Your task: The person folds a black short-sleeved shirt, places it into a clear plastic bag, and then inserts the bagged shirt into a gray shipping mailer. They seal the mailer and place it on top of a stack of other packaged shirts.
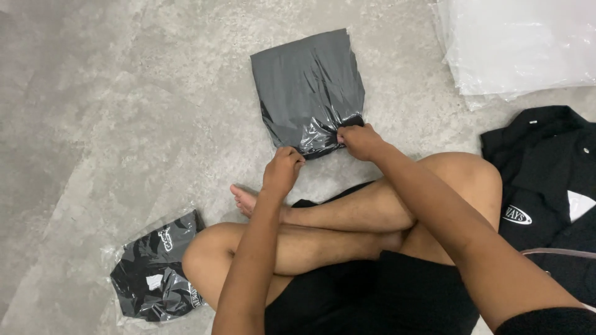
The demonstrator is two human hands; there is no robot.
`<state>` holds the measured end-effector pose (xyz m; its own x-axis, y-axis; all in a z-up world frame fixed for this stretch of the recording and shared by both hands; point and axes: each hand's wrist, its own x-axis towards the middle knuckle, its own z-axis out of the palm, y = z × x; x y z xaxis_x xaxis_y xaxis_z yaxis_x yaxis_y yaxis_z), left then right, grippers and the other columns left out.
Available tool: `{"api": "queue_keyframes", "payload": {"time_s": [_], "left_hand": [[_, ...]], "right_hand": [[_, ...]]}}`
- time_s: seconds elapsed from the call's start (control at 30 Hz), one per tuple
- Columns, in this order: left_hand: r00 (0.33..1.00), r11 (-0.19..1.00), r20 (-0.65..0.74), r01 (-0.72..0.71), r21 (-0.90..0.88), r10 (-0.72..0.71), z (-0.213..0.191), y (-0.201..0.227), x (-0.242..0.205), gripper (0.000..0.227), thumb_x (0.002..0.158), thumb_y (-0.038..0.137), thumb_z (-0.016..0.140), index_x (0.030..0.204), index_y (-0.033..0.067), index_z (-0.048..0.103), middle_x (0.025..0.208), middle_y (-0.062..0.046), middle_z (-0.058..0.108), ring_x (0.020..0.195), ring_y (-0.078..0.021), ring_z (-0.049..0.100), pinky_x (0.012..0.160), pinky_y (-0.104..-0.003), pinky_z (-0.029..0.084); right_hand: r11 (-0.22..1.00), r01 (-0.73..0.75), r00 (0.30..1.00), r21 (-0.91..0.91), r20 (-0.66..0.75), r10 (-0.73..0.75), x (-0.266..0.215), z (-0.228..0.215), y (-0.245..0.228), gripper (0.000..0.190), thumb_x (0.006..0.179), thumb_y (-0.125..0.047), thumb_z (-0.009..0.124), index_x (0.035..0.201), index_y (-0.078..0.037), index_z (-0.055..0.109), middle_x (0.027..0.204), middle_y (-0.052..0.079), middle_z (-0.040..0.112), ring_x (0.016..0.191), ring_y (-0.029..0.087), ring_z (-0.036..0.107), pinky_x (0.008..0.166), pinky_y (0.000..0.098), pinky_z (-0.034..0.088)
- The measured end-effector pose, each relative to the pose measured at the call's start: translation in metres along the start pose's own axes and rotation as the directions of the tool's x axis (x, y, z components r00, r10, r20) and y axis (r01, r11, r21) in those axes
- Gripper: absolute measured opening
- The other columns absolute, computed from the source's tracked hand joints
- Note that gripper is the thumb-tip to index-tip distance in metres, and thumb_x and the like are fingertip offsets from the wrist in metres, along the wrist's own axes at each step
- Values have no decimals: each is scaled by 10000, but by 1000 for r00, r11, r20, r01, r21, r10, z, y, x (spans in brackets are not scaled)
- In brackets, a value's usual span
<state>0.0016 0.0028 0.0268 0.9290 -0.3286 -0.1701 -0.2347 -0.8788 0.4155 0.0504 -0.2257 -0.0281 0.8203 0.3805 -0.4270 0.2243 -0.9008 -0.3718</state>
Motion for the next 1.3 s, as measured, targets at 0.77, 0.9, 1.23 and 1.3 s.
{"api": "queue_keyframes", "payload": {"time_s": [0.77,0.9,1.23,1.3], "left_hand": [[991,958,-11,-129,257,136,13,7,0,112,841,264,611,874,158,631,963,24,549,1021,-134,519,751,-243,490],[997,993,52,62,-100,-57,8,4,-1,117,880,312,558,843,204,586,837,47,580,941,-132,571,780,-267,500],[981,953,121,180,-242,-154,-1,8,6,128,917,268,519,863,160,561,783,-65,633,852,-220,619,771,-328,489],[963,867,112,268,-420,-244,6,1,10,102,884,245,578,847,151,591,769,-54,655,832,-211,614,755,-316,480]], "right_hand": [[995,-42,999,93,29,40,-8,-5,10,222,982,-274,332,997,-200,541,957,62,635,999,237,574,971,463,316],[989,-32,999,142,28,29,-10,-6,12,225,978,-270,342,946,-186,548,899,61,630,945,248,588,942,457,350],[952,-50,999,301,11,49,-21,-17,10,209,944,-282,436,861,-154,579,858,121,648,925,325,612,885,455,441],[935,-78,997,346,3,82,-17,-15,13,216,934,-285,462,900,-125,602,858,142,661,934,368,606,876,468,454]]}}
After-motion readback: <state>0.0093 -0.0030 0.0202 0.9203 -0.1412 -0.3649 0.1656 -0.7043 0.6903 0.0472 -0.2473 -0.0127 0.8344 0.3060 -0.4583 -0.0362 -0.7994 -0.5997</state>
